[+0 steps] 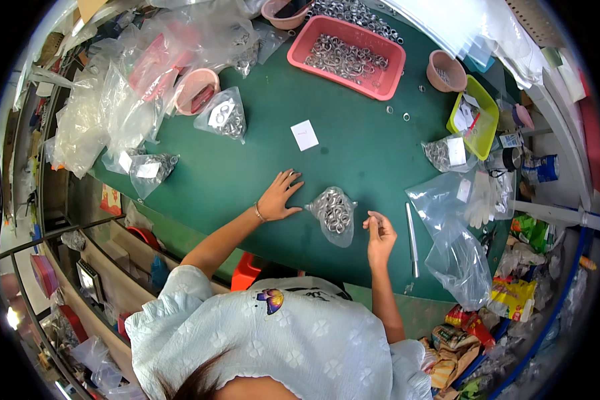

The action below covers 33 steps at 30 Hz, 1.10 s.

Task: The person uses a metal rod to manipulate small metal rings on a green table, then gathers them into plastic bags. The person places the filled bags on the table and handles a small white label.

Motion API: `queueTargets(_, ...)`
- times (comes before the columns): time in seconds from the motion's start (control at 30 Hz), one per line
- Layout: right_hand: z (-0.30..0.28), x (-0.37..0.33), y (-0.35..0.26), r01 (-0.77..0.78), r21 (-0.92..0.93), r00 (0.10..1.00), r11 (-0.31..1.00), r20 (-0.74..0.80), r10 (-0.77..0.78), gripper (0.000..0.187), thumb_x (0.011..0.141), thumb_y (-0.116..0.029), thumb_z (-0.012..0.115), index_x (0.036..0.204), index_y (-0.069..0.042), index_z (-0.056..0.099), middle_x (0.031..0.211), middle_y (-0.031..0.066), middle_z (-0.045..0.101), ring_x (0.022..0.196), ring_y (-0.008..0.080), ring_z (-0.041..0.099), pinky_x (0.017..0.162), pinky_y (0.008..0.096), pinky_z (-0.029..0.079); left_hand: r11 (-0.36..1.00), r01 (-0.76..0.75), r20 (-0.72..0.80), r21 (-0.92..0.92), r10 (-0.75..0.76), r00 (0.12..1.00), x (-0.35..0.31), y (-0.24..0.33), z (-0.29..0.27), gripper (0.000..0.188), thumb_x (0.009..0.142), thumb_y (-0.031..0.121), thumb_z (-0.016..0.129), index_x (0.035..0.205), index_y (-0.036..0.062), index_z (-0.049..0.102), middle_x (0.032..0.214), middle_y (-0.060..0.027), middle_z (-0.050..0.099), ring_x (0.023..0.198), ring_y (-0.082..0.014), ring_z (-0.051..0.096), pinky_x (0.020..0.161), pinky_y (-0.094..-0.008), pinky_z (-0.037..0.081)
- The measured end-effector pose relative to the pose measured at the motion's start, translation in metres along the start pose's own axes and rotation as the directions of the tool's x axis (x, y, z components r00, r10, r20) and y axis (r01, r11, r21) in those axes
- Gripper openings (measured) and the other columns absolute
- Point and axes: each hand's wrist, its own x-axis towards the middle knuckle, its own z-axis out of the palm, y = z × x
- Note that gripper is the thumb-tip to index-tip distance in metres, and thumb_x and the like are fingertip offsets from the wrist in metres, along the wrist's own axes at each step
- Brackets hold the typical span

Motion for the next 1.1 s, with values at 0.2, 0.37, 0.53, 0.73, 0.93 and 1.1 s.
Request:
queueTargets(0.2,0.009,-0.028,0.001,-0.041,-0.007,0.999,0.999,0.025,0.041,0.018,0.090,-0.009,0.051,0.103,0.003,0.057,0.076,0.0031,0.056,0.066,0.0075,0.050,0.060,0.0207,0.040,0.994,0.097,-0.141,0.048,-0.089,0.986,-0.023,-0.008,0.021,0.028,0.074,0.012,0.065,0.098,0.0040,0.053,0.101,-0.0119,0.049,0.094,-0.0287,0.047,0.084,-0.0403,0.039)
queueTargets(0.37,0.016,-0.034,-0.009,-0.057,-0.019,0.998,0.998,0.020,0.057,0.023,0.090,-0.009,0.050,0.108,0.004,0.053,0.077,0.0024,0.054,0.066,0.0070,0.049,0.060,0.0203,0.040,0.975,-0.073,-0.179,0.208,0.111,0.977,-0.010,-0.033,0.032,0.016,0.075,0.016,0.065,0.084,0.0072,0.056,0.085,-0.0066,0.054,0.074,-0.0211,0.053,0.060,-0.0312,0.046)
queueTargets(0.53,0.021,-0.037,-0.017,0.007,-0.116,1.000,0.993,-0.019,-0.009,0.026,0.087,-0.013,0.056,0.106,0.004,0.054,0.074,0.0020,0.056,0.062,0.0065,0.048,0.054,0.0212,0.039,0.835,0.339,-0.489,-0.433,-0.534,0.690,0.009,-0.010,0.035,0.017,0.082,0.018,0.061,0.082,0.0016,0.059,0.064,-0.0054,0.055,0.049,-0.0160,0.051,0.042,-0.0274,0.041)
queueTargets(0.73,0.027,-0.037,-0.030,0.087,-0.391,0.996,0.916,0.007,-0.091,0.020,0.080,-0.006,0.059,0.098,0.004,0.057,0.063,0.0066,0.055,0.054,0.0122,0.049,0.051,0.0264,0.040,-0.305,0.345,0.459,-0.888,-0.533,0.710,0.055,0.113,-0.054,0.021,0.084,0.021,0.062,0.085,0.0005,0.058,0.067,-0.0017,0.054,0.048,-0.0070,0.047,0.037,-0.0196,0.031)
queueTargets(0.93,0.035,-0.036,-0.023,0.105,-0.357,0.990,0.928,-0.049,-0.131,0.017,0.080,0.001,0.052,0.096,0.002,0.058,0.055,0.0010,0.044,0.049,0.0060,0.038,0.045,0.0241,0.032,-0.245,0.522,0.577,-0.817,-0.342,0.742,0.061,0.143,-0.035,0.021,0.087,0.020,0.058,0.092,-0.0004,0.058,0.080,-0.0036,0.058,0.065,-0.0107,0.054,0.053,-0.0210,0.043)
queueTargets(1.1,0.031,-0.035,-0.012,0.001,-0.237,0.995,0.972,-0.098,-0.025,0.020,0.077,0.001,0.051,0.095,0.001,0.059,0.055,0.0056,0.048,0.048,0.0100,0.042,0.047,0.0274,0.036,0.509,0.565,0.428,-0.650,-0.370,0.825,0.053,0.137,-0.033,0.023,0.084,0.013,0.057,0.101,-0.0025,0.057,0.093,-0.0108,0.059,0.070,-0.0170,0.056,0.065,-0.0293,0.047)
